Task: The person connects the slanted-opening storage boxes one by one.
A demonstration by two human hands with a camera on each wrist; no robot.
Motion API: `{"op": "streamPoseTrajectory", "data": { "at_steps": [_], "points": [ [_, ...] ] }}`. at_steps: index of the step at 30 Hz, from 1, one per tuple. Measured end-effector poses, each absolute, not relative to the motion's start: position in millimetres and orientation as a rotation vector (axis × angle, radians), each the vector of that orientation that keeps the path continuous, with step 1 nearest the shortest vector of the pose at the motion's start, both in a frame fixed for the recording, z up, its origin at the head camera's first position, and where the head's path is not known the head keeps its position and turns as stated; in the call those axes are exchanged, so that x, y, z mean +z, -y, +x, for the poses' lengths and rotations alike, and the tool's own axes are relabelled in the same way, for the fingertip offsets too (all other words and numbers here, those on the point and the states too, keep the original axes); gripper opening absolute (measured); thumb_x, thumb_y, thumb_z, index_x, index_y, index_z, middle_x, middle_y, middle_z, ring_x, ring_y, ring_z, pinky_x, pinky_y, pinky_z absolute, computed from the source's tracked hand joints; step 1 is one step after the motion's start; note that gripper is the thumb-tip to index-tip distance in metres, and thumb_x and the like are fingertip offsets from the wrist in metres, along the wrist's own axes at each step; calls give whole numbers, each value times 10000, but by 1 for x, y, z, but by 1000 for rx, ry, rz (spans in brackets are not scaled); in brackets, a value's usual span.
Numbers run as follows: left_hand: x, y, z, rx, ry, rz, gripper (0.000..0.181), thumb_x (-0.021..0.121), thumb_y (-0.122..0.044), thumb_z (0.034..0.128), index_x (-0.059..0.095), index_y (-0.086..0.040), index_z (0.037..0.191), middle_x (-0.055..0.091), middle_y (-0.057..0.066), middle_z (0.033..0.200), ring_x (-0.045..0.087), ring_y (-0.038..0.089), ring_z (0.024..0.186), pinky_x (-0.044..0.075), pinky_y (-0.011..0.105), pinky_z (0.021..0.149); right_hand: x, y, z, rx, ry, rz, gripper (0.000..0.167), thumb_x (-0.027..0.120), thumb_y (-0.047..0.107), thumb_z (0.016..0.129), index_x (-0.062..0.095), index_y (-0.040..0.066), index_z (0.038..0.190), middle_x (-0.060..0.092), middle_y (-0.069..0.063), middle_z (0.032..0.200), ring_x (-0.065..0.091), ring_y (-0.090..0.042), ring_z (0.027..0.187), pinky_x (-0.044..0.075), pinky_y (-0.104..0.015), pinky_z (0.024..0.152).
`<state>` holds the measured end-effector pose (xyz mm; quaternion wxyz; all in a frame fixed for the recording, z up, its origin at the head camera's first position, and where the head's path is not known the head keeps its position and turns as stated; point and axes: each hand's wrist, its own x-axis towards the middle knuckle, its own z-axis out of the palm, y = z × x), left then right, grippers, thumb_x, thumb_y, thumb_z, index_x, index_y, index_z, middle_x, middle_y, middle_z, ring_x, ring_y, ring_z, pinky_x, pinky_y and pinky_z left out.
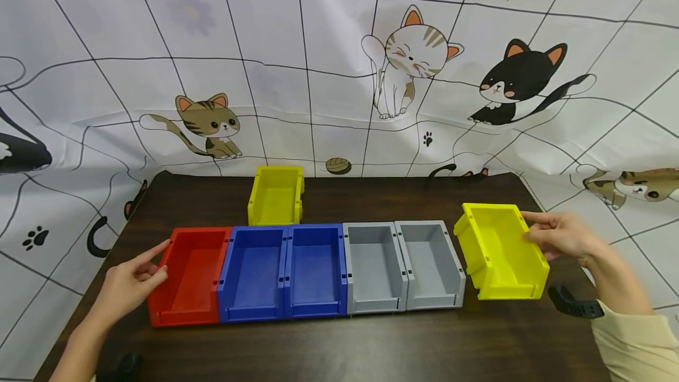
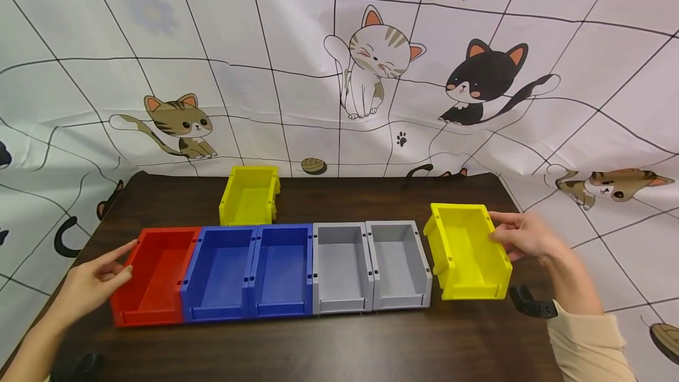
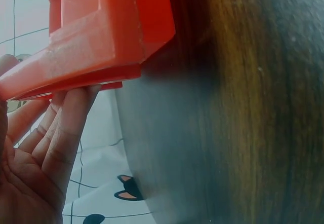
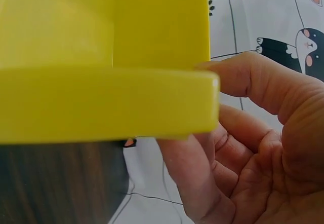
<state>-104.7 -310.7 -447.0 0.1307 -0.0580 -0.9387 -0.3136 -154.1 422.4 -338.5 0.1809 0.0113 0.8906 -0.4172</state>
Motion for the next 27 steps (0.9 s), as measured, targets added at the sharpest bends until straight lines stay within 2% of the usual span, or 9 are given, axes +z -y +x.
{"op": "streamPoseTrajectory", "data": {
  "at_steps": [17, 27],
  "points": [
    [-448, 314, -104, -932, 2723, -184, 483, 675, -1, 794, 563, 25, 1263, 598, 74, 707, 468, -1, 528, 400, 158, 464, -350, -424, -169, -1178, -2427, 36, 696, 576, 119, 913, 175, -141, 1420, 630, -15, 853, 593, -138, 658, 537, -308, 589],
    [-449, 314, -104, -928, 2730, -179, 480, 671, 1, 798, 561, 24, 1265, 594, 73, 703, 463, 3, 521, 403, 170, 457, -356, -423, -174, -1172, -2423, 40, 725, 614, 143, 890, 202, -118, 1427, 642, -70, 878, 618, -181, 672, 548, -338, 620]
  ]
}}
